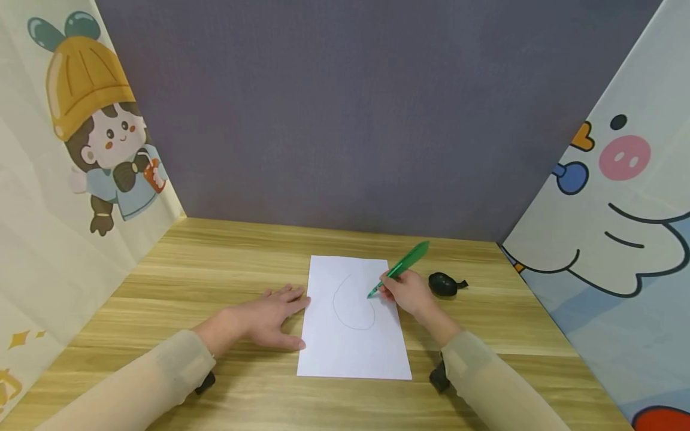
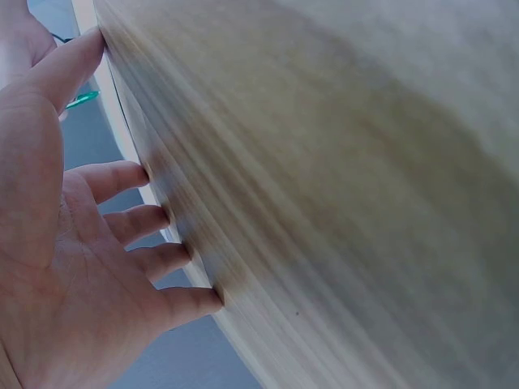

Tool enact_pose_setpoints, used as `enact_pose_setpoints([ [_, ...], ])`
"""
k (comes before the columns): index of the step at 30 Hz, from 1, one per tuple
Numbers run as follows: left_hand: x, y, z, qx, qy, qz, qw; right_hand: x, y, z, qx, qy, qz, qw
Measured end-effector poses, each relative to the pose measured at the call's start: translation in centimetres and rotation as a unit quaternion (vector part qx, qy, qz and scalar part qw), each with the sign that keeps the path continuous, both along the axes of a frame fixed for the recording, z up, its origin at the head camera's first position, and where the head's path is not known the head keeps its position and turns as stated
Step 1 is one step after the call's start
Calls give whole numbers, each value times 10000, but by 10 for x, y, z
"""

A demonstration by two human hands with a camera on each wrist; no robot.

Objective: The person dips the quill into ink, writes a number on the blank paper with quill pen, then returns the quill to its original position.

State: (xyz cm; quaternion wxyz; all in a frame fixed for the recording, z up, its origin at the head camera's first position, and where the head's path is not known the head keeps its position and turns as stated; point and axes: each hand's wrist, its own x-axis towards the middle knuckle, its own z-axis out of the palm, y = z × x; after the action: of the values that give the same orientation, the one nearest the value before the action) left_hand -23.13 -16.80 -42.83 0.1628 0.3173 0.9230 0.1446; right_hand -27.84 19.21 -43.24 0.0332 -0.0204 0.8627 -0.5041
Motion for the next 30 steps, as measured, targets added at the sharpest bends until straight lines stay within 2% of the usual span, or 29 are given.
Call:
enact_pose_setpoints([
  [9,0,0,1,27,-12,-22,10000,-2,-3,0,124,-34,-64,9999],
  [19,0,0,1,40,-45,-9,10000,-5,-9,-1,-86,35,-60,9999],
  [30,0,0,2,43,-44,-16,10000,-7,-15,-2,-85,111,-9,9999],
])
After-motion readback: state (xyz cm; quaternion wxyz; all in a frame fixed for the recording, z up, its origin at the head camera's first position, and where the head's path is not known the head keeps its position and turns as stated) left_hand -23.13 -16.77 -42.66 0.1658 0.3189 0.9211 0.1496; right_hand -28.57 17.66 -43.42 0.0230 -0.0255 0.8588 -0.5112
